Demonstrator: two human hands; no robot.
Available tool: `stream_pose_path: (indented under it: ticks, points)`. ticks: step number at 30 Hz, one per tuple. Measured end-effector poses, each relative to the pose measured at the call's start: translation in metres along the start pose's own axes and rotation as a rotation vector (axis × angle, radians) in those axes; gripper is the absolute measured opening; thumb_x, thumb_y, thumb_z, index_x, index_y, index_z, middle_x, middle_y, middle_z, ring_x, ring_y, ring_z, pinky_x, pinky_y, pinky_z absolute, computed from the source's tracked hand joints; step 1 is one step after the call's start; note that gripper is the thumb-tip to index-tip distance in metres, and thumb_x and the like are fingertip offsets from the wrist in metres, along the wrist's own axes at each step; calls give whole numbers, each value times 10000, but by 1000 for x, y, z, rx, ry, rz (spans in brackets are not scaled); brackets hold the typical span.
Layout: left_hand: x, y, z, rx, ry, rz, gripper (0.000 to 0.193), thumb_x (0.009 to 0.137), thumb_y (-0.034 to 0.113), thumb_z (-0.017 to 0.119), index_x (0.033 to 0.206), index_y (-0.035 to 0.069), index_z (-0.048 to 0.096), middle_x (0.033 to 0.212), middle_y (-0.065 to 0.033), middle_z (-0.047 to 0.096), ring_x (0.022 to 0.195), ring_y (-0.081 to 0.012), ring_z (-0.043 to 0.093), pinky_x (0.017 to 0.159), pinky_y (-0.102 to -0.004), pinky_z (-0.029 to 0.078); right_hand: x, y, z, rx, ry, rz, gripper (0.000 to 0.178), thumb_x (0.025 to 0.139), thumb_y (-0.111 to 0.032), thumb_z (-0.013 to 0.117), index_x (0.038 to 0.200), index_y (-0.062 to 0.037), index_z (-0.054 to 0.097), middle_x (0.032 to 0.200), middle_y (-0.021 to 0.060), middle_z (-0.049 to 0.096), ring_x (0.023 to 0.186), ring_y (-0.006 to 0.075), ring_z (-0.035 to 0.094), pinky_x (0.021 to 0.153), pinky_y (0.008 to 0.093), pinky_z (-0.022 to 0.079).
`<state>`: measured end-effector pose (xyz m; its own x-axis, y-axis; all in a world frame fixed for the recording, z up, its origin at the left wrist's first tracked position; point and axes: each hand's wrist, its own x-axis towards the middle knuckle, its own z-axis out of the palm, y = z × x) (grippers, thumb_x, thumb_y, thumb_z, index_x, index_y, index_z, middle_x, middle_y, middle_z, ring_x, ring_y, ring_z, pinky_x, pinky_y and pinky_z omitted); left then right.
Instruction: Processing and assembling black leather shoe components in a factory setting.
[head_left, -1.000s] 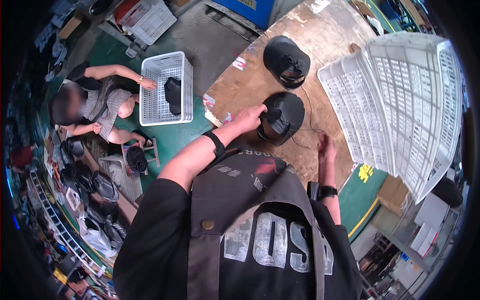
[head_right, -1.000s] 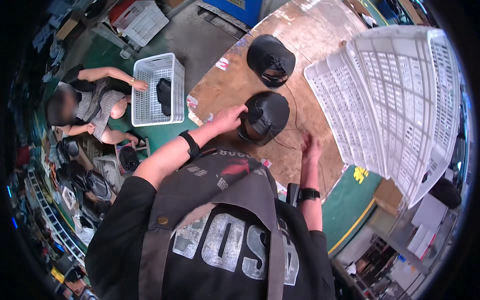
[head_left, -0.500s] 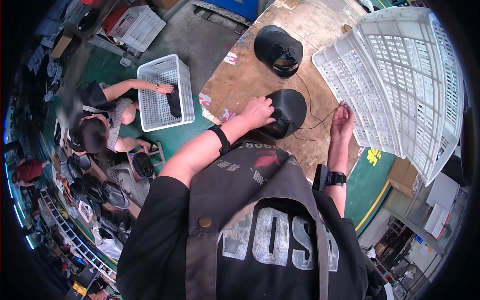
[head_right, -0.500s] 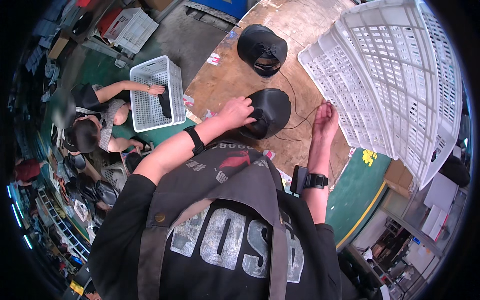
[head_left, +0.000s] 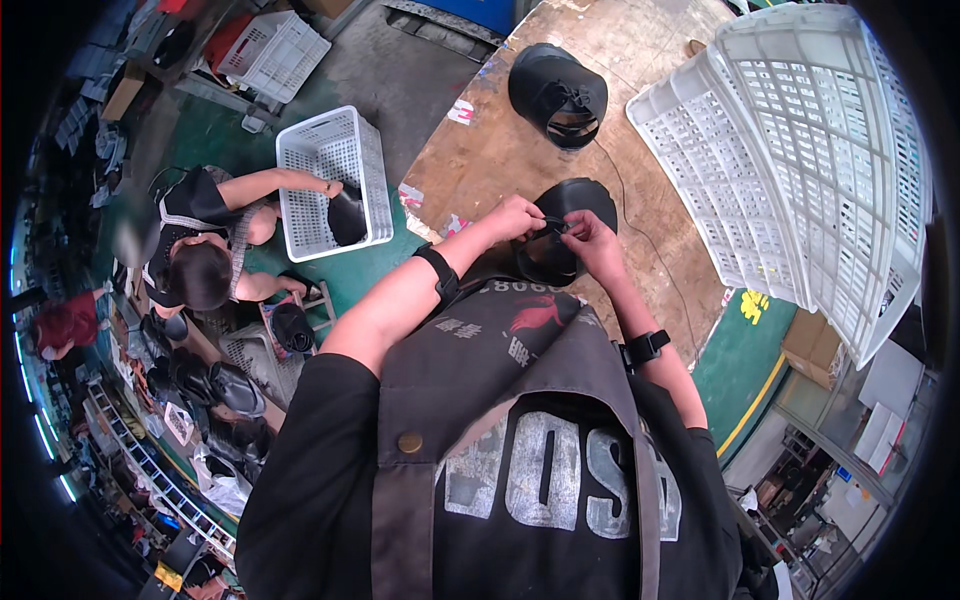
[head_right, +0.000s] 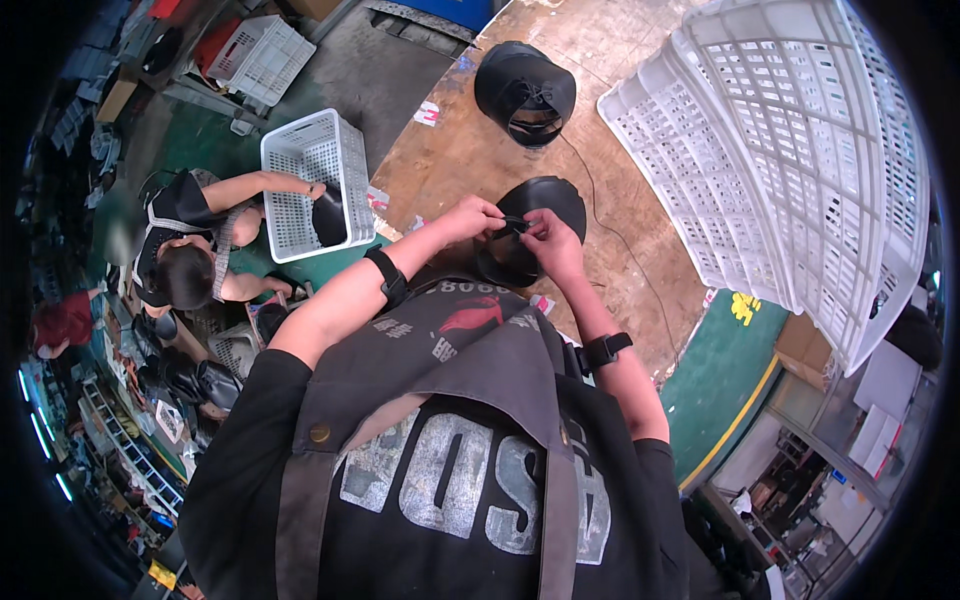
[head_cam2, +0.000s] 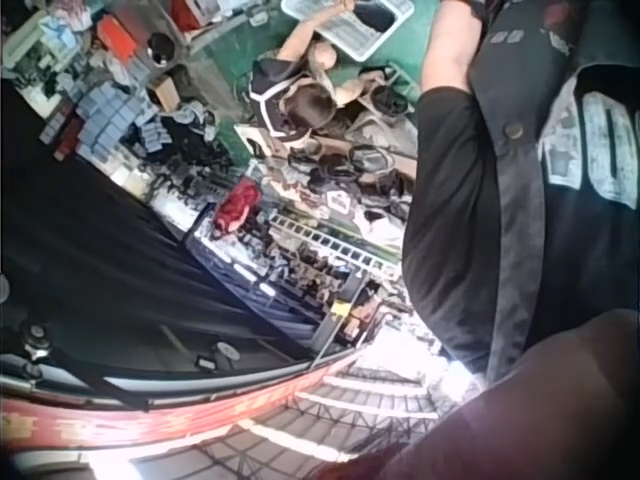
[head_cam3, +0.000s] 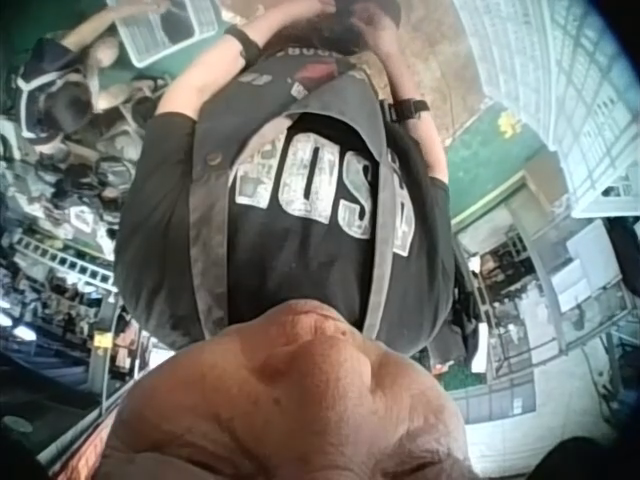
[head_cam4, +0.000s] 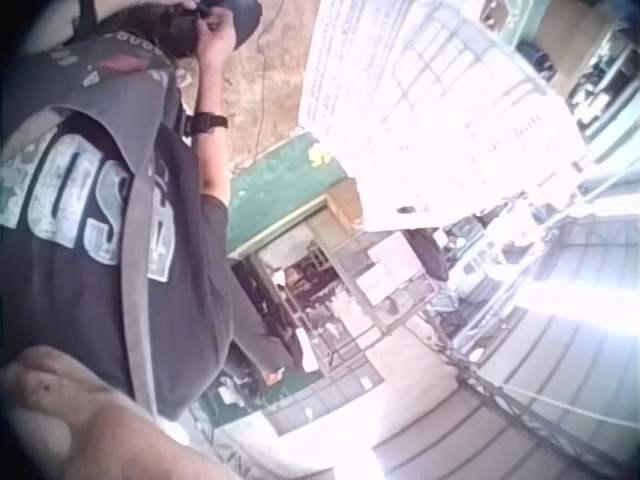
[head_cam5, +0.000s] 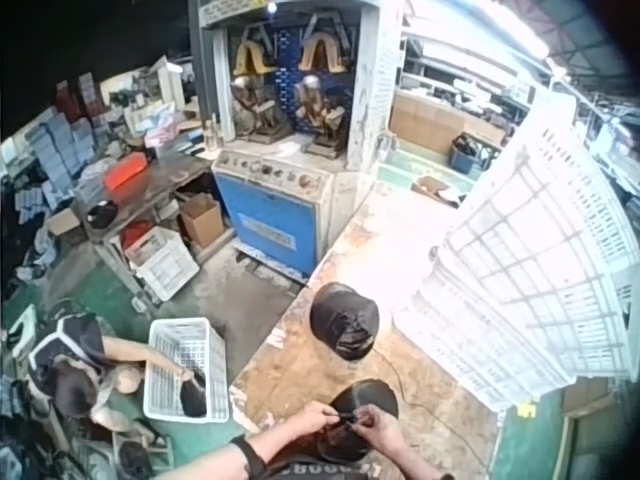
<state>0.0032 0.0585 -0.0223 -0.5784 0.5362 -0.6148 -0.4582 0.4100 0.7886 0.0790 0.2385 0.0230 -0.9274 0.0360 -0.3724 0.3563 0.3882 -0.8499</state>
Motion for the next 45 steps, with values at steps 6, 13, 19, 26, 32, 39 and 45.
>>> stream_pose_path:
  ticks: [6,13,19,26,32,39,45]
  points:
    - [-1,2,3,-87,-10,-42,208,802,141,649,970,20,662,766,-44,638,672,-118,594,582,-256,500,4,-13,2,-295,48,17,246,710,-77,701,864,-41,513,706,29,595,651,100,572,619,247,467]
    - [-3,2,6,-79,-12,27,236,778,169,660,961,20,669,766,-47,640,669,-117,592,577,-257,503,8,2,5,-257,111,-10,249,685,-122,712,843,-64,527,697,37,607,651,149,606,612,283,477]
    - [-9,9,8,25,-114,105,243,764,60,555,975,35,672,747,-43,643,627,-124,590,571,-261,501,12,17,8,-27,150,44,226,692,-99,694,813,-61,507,684,38,591,624,155,594,588,298,473]
    - [-7,-3,19,192,11,145,214,710,128,623,900,52,687,673,-86,646,557,-142,592,567,-287,491,-1,-18,11,-506,102,-246,211,673,-71,663,812,-80,504,663,75,587,652,254,614,569,358,472]
    - [7,-11,24,185,112,165,140,741,100,634,849,21,677,655,-75,643,590,-132,612,543,-287,495,-2,-2,11,-349,77,-70,227,661,-86,689,808,-78,516,673,61,596,651,218,615,592,323,477]
    - [-1,1,18,0,-16,179,137,821,104,597,918,17,642,717,-63,635,627,-123,613,532,-255,510,12,22,16,-109,136,44,227,692,-39,693,811,-56,500,682,26,565,639,114,567,595,257,466]
    - [6,-12,14,-189,-85,144,85,831,138,595,858,58,582,704,-46,603,609,-122,602,533,-263,523,2,-5,13,-404,167,-160,279,683,-140,724,841,-83,501,696,73,592,644,246,609,583,358,474]
